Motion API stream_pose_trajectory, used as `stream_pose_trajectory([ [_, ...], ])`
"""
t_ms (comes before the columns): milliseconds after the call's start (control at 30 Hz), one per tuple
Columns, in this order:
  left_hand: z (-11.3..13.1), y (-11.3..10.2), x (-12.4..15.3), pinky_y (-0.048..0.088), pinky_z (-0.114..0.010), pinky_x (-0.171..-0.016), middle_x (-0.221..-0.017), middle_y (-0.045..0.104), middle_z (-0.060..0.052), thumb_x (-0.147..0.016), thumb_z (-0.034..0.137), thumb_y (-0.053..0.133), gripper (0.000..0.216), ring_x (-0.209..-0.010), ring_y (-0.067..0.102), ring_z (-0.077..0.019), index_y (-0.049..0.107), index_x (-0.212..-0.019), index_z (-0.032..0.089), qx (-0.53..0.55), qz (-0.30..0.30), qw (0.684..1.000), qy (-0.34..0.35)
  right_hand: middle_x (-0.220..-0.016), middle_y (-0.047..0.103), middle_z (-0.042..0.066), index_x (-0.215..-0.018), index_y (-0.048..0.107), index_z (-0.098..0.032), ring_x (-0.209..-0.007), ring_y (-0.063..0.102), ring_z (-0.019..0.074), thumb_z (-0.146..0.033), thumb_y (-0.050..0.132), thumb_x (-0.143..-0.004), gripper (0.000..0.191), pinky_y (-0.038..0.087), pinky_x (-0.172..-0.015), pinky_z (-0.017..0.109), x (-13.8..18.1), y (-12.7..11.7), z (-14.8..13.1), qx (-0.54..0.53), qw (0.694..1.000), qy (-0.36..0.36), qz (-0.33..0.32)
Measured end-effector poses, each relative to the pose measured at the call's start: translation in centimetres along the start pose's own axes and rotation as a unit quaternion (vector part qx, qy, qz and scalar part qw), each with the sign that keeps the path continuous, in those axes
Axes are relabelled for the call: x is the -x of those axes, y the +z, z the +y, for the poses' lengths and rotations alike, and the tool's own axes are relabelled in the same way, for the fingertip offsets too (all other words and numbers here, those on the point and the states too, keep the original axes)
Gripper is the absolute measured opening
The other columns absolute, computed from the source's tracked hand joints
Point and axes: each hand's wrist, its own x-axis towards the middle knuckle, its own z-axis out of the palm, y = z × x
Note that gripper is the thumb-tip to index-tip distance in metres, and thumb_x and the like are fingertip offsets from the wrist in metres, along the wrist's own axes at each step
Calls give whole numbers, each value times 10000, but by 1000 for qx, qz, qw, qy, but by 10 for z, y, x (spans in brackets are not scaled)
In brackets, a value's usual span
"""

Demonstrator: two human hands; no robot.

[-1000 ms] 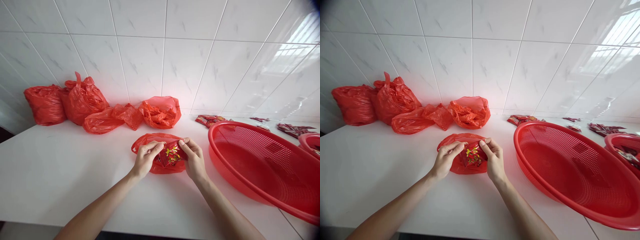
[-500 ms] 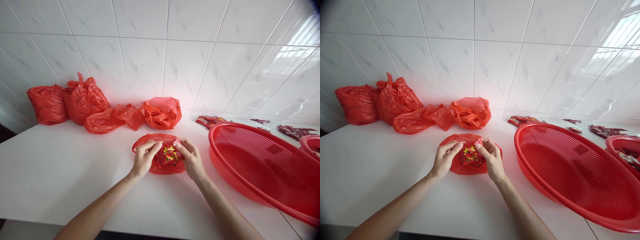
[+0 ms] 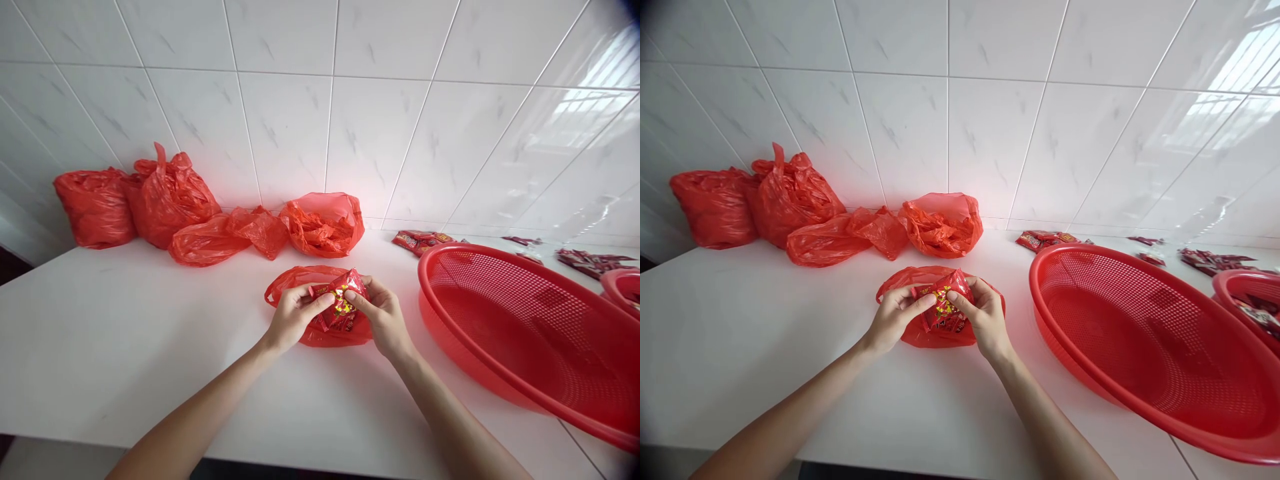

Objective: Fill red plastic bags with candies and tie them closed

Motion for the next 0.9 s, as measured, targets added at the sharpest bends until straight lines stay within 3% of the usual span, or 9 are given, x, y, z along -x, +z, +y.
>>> stream_pose_trajectory([
  [167,0,-1,0,566,-371,-826,-806,710,-38,-826,337,730,180,-820,673,-211,710,-831,158,-15,13,1000,10,-977,717,38,-1034,668,-224,-880,673,214,-366,741,-832,258,558,-829,358,1,3,-5,-1,999,24,-32],
  [267,1,-4,-2,548,-359,-863,-930,734,-64,-857,374,690,239,-939,679,-235,717,-958,159,-48,28,998,30,-1079,712,49,-1124,632,-238,-994,676,237,-376,730,-836,334,545,-917,393,1,2,-7,22,997,41,-59],
  [367,3,-13,-6,527,-335,-869,-1028,723,-59,-898,405,627,295,-981,666,-219,672,-1089,184,-129,64,988,55,-1054,717,58,-1117,609,-226,-999,682,237,-380,710,-837,335,548,-906,392,-2,-4,-3,117,992,24,-33],
  [467,2,-26,-11,509,-328,-847,-984,708,-31,-928,403,564,244,-913,652,-193,640,-1042,201,-255,72,963,39,-1027,717,61,-1112,588,-220,-1020,677,240,-339,700,-813,340,546,-893,387,-5,-11,6,254,967,-11,7],
  [600,-9,-41,-17,493,-360,-916,-1017,698,-34,-952,357,498,194,-972,645,-202,610,-1014,211,-378,50,924,27,-1245,662,64,-1193,561,-253,-1176,615,251,-252,659,-782,423,499,-984,418,-5,-14,13,397,917,-44,0],
  [700,-24,-49,-21,469,-407,-1011,-1218,645,-101,-960,309,472,284,-1170,597,-240,541,-1211,196,-438,74,894,60,-1274,645,63,-1256,548,-266,-1157,618,257,-217,636,-767,499,513,-951,413,-4,-13,13,443,895,-44,-31],
  [800,-35,-53,-23,428,-456,-1083,-1371,527,-156,-921,206,504,464,-1323,490,-272,420,-1377,181,-494,106,855,114,-1214,661,73,-1209,574,-243,-1094,634,264,-236,652,-766,449,532,-891,403,-4,-14,13,461,886,-34,-47],
  [900,-35,-51,-22,420,-458,-1101,-1374,489,-130,-872,145,540,357,-1346,459,-274,565,-1223,209,-520,85,834,164,-1158,667,78,-1116,603,-226,-1038,638,264,-253,675,-766,359,529,-872,406,-5,-15,15,477,876,-38,-63],
])
